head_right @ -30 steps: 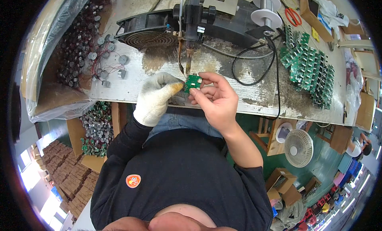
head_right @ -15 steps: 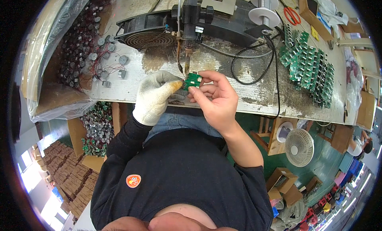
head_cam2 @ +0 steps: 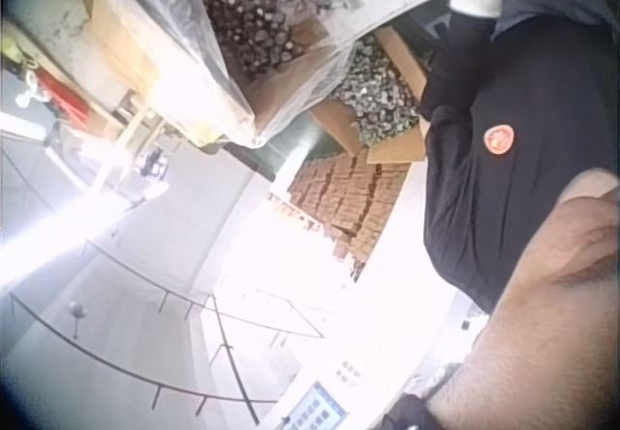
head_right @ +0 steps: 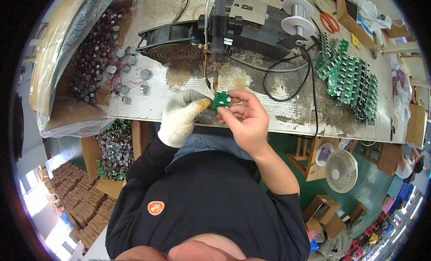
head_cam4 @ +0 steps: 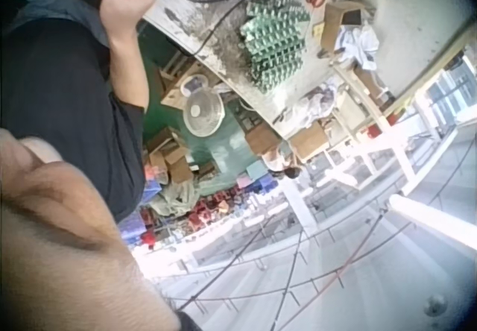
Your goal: The person walks across the workshop to a workbench, picks up circuit boards and wired components, and solders the components onto the circuit boards using a soldering iron.
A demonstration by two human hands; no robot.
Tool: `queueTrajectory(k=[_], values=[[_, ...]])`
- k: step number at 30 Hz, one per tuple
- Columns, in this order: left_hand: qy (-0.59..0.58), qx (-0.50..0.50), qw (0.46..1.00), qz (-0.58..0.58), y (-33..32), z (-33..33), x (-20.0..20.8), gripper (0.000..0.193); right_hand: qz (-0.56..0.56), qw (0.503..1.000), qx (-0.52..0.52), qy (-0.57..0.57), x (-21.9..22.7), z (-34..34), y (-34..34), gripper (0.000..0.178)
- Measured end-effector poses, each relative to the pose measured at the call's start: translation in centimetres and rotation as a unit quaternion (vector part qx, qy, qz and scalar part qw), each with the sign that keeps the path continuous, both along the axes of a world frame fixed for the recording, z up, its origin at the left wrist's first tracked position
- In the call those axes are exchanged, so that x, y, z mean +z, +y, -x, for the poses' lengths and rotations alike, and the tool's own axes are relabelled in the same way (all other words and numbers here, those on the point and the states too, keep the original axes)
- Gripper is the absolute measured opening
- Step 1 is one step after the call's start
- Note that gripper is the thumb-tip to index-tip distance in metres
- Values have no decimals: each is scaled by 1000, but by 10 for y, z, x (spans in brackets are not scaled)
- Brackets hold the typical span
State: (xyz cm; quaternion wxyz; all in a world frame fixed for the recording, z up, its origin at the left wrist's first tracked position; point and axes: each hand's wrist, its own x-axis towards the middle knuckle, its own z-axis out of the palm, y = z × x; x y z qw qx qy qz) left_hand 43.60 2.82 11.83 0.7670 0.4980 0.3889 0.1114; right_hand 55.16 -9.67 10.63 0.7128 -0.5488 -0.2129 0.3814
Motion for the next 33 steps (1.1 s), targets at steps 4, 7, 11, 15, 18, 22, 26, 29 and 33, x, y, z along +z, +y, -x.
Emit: queueTrajectory(k=[4, 7, 11, 15, 18, 22, 26, 29, 33], values=[[-18, 15, 999, 28, 0, 0, 0, 21, -3, 1000, 11, 1, 0, 1, -2, 37], [-13, 4, 1000, -15, 0, 1, -3, 23, -5, 1000, 5, -5, 2, 2, -1, 37], [-12, 22, 999, 42, -1, -2, 3, 24, -5, 1000, 6, -11, 1, 2, -2, 37], [-6, 11, 1000, -3, 1, 0, -5, 22, -12, 1000, 1, -7, 1, 3, 0, 37], [-17, 18, 1000, 13, 0, -3, 4, 21, -14, 1000, -1, -12, 2, 3, 0, 37], [-28, 24, 999, 16, 2, -3, 4, 21, -24, 1000, -1, -9, 6, 2, 2, 37], [-33, 29, 999, 25, 0, -3, 1, 21, -22, 1000, 3, -6, 0, 2, 0, 37], [-38, 46, 996, 61, -3, -4, 0, 21, -8, 1000, 5, -9, -5, 3, -3, 37], [-12, 39, 998, 38, -3, -3, -4, 22, -4, 1000, -1, -18, -3, 5, -2, 36]])
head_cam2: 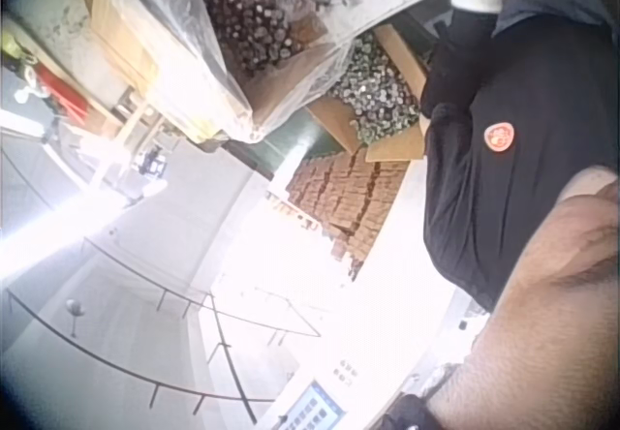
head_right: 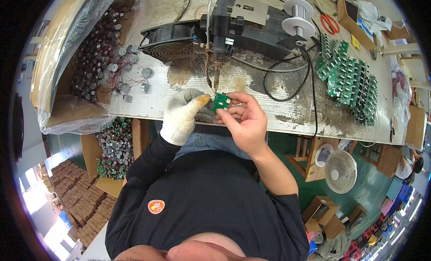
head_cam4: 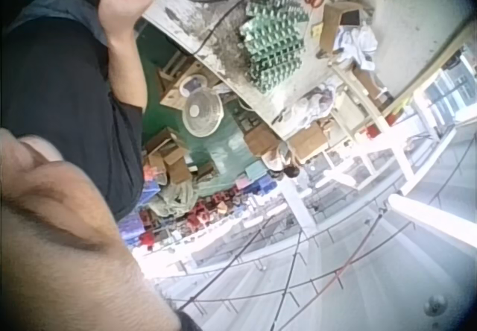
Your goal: The person walks across the workshop to a workbench, picks up circuit boards and wired components, and solders the components onto the circuit boards using a soldering iron.
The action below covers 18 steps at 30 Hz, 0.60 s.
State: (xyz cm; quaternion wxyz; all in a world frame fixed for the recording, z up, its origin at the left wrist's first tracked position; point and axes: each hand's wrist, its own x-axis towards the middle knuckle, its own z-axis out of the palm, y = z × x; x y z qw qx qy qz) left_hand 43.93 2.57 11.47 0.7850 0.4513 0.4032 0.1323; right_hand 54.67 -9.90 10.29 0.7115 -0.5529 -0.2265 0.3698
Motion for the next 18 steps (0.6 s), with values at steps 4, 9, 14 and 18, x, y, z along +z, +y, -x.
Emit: queueTrajectory(k=[4, 9, 14, 18], values=[[-9, 0, 1000, 13, 3, 1, 4, 23, 0, 1000, -1, 15, 2, 2, 3, 37], [-24, 7, 1000, 6, 3, 3, 5, 22, 0, 1000, -4, 29, 5, 3, 7, 37], [29, -86, 980, -178, 10, 10, 0, 24, 23, 999, -19, 19, 2, -2, 0, 34], [-24, -78, 832, -549, 34, 27, -5, 24, 38, 998, -48, -14, 0, -13, -8, 32]])
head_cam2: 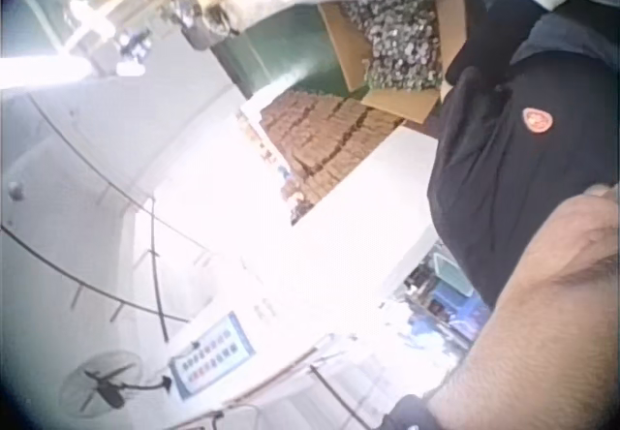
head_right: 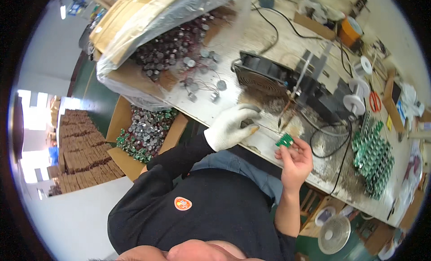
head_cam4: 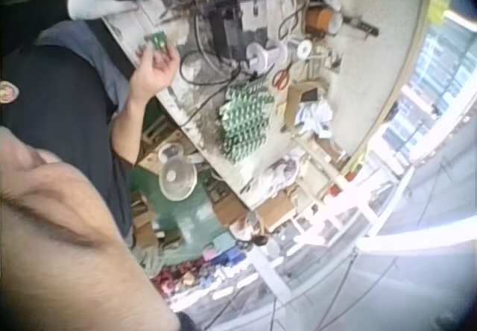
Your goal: The person walks across the workshop to a workbench, picks up circuit boards and wired components, and solders the components onto the circuit boards using a soldering iron.
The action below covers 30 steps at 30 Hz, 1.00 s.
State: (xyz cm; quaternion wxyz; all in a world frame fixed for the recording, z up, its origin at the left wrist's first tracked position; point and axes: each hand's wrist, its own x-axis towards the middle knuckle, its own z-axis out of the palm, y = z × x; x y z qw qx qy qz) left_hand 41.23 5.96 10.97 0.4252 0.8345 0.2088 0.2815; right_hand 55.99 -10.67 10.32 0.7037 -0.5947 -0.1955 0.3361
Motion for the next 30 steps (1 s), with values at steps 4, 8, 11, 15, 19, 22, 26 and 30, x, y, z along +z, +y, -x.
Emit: queueTrajectory(k=[4, 8, 11, 15, 19, 22, 26, 30], values=[[-25, 188, 971, -143, 18, 30, 10, 25, 1, 999, 4, -31, -3, -6, 6, 32], [169, 317, 927, -103, 33, 55, 29, 32, -9, 998, -10, -56, -11, -1, 5, 34], [240, 277, 922, -122, 37, 53, 18, 33, -20, 998, -2, -58, -14, 1, 8, 34], [181, 245, 946, -110, 30, 54, 7, 22, -12, 999, 0, -48, -12, -1, 6, 34], [32, 274, 961, -34, 22, 59, 2, 11, -11, 999, -5, -45, -11, -3, 7, 34], [-58, 276, 957, 70, 28, 57, 1, 11, -18, 999, -5, -37, -12, -6, 7, 35], [-87, 277, 934, 208, 35, 50, 16, 14, -24, 999, 12, -25, -11, -10, 4, 35], [-126, 225, 888, 381, 26, 38, 18, 26, -30, 999, 23, -14, -10, -9, 5, 39]])
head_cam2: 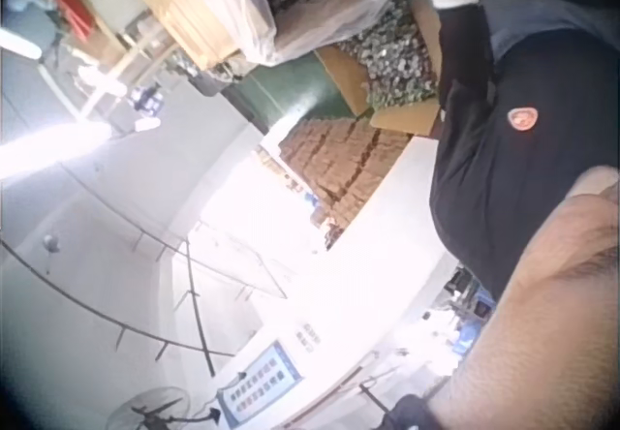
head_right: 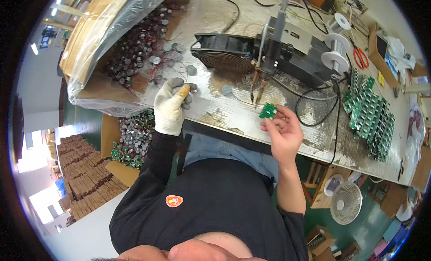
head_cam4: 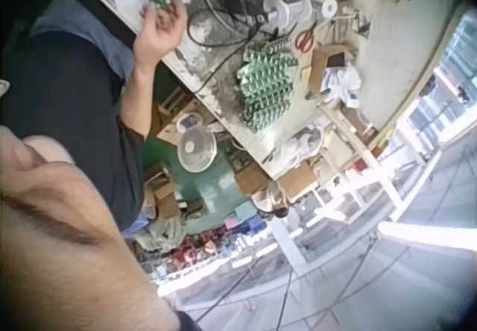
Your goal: The person walks across the workshop to a workbench, picks up circuit boards and wired components, and solders the components onto the circuit boards using a soldering iron.
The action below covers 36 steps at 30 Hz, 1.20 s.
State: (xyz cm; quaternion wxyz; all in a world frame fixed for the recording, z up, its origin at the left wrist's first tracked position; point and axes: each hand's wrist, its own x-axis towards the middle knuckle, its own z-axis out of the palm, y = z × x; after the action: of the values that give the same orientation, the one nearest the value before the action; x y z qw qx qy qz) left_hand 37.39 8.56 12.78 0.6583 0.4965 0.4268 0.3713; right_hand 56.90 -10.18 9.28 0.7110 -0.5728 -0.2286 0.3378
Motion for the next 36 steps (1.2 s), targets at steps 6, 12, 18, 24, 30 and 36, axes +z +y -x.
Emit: queueTrajectory(k=[6, 12, 18, 24, 30, 36], values=[[52, -74, 995, -33, -32, -18, 3, 27, 1, 1000, 17, 20, 0, 4, -1, 39], [164, -118, 962, -181, -52, -38, -2, 18, 10, 999, 24, 36, 8, 10, 4, 39], [114, -192, 974, -28, -65, -51, -4, 20, -1, 997, 48, 60, 10, 13, 7, 39], [61, -227, 965, 114, -62, -60, -8, 21, -12, 997, 40, 61, 8, 14, 5, 39], [-3, -209, 958, 198, -61, -62, -12, 19, -21, 999, 28, 30, 13, 16, 6, 38], [9, -201, 968, 149, -61, -66, -13, 17, -38, 998, 19, 53, 13, 15, 8, 39]])
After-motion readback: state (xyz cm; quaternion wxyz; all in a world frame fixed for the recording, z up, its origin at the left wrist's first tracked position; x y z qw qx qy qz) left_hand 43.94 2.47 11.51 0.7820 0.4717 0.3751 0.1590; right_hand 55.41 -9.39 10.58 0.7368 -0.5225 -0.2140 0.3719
